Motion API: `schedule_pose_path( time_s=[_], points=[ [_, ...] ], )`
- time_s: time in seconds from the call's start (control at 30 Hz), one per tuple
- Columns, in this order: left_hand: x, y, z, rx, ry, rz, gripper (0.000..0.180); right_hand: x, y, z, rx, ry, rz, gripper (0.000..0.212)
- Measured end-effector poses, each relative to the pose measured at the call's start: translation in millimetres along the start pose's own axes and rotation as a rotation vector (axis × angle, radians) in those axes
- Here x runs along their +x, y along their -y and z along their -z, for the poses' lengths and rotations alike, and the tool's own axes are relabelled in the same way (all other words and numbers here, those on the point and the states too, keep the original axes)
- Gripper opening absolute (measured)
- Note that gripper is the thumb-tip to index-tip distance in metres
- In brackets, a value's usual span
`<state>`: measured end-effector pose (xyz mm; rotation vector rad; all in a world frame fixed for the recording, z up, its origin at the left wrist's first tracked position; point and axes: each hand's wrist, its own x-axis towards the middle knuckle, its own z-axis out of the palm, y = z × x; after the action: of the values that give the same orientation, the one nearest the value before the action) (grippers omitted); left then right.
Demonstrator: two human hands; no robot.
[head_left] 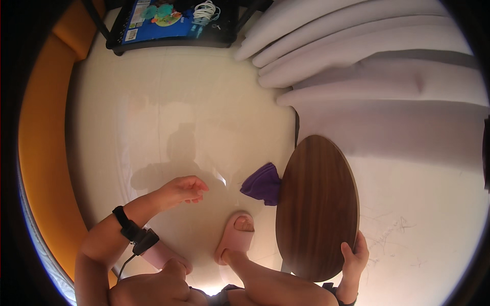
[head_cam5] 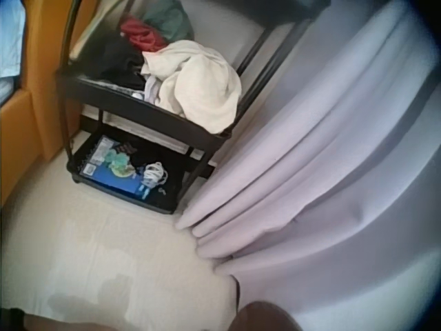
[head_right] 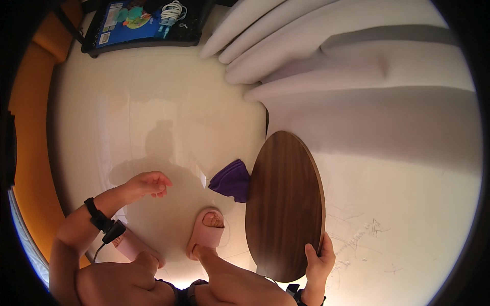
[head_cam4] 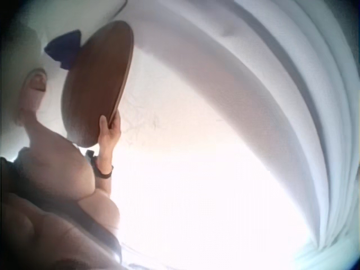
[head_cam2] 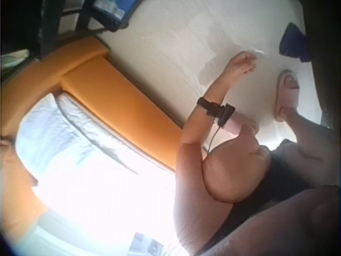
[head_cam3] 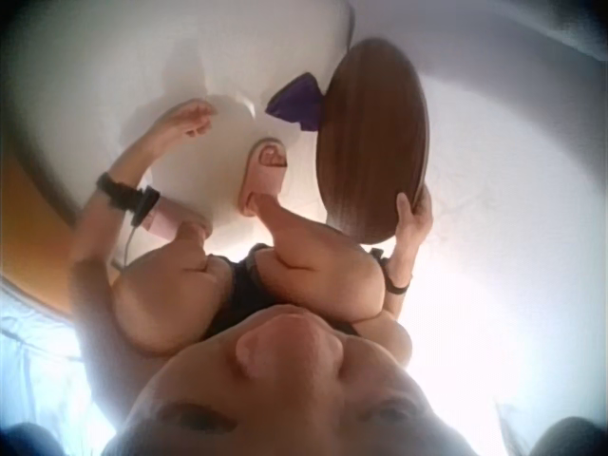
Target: The person cleans a small wooden surface and then wipes the floor next to a bed using a purple cloth.
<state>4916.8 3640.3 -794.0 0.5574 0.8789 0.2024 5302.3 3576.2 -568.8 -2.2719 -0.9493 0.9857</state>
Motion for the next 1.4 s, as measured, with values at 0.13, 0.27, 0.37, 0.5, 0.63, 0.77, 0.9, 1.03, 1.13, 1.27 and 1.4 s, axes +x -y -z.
schedule_pose_path(
  time_s=[0.13,0.27,0.37,0.5,0.63,0.77,0.9,1.03,1.13,1.27,1.4],
  points=[
    [-9,5,9,-0.073,-0.026,-0.007,0.025,-14,2,10,-0.039,-0.002,-0.045,0.041],
    [-15,21,21,-0.1,-0.051,0.01,0.026,-31,7,29,-0.11,0.021,-0.124,0.041],
    [-15,28,20,-0.08,-0.041,0.011,0.026,-40,16,37,-0.124,0.026,-0.189,0.04],
    [-17,19,21,-0.045,-0.04,0.001,0.025,-32,24,28,-0.157,-0.024,-0.217,0.038],
    [-24,9,27,-0.031,-0.064,-0.06,0.026,2,31,12,-0.089,-0.114,0.004,0.038],
    [-41,27,38,-0.053,-0.145,-0.091,0.026,93,56,-27,-0.075,-0.138,0.32,0.033],
    [-60,27,47,-0.035,-0.223,-0.102,0.025,193,113,-82,-0.083,-0.351,0.701,0.027],
    [-76,38,54,-0.057,-0.284,-0.15,0.026,241,150,-124,-0.132,-0.562,0.739,0.036],
    [-71,44,52,-0.09,-0.293,-0.161,0.023,327,139,-119,-0.136,-0.636,1.004,0.033],
    [-71,57,62,-0.076,-0.306,-0.188,0.023,313,140,-142,-0.243,-0.619,0.952,0.035],
    [-66,55,62,-0.059,-0.272,-0.166,0.024,323,134,-134,-0.559,-0.598,1.098,0.037]
  ],
)
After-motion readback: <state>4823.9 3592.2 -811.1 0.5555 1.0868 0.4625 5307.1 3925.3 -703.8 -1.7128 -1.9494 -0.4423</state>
